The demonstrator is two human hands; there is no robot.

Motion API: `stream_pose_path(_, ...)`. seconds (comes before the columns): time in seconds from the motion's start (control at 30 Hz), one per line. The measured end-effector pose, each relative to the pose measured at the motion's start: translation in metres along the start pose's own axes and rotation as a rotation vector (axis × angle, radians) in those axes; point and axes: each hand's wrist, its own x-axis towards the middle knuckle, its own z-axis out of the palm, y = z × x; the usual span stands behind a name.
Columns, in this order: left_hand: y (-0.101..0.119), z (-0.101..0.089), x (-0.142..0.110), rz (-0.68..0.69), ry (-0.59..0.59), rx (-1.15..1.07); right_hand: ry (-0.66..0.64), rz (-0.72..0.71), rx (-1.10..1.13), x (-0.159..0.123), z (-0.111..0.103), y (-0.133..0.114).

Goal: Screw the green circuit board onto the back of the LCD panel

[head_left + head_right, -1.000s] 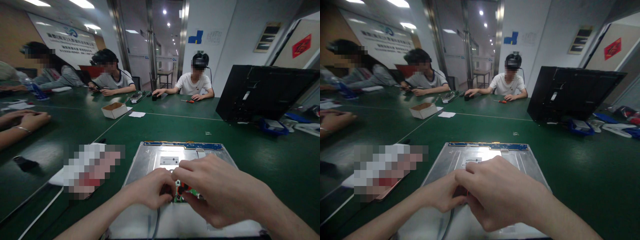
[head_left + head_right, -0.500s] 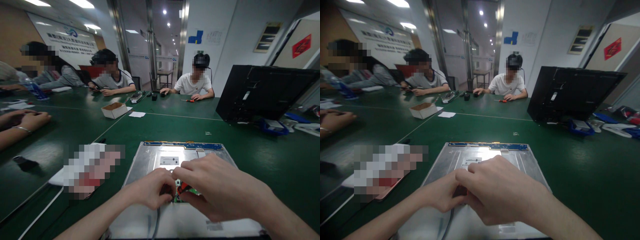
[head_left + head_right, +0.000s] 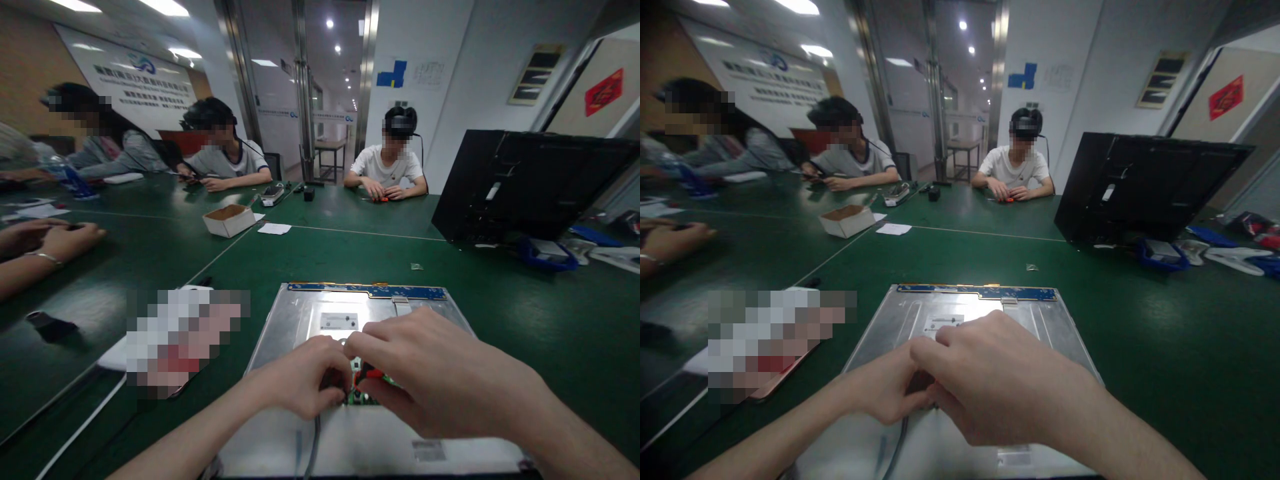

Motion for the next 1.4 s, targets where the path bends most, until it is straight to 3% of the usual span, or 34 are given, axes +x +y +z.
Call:
stream_pose_path(0.3,0.0004,0.0016,0.0000,-0.054,-0.010,0.038,0.022,-0.027,0.027,-0.0015,0.0007,0.0016)
stream_pose_path(1.4,-0.0001,0.0014,-0.0006,-0.027,0.015,0.032,0.014,0.000,-0.003,-0.0026,0.0017,0.0006)
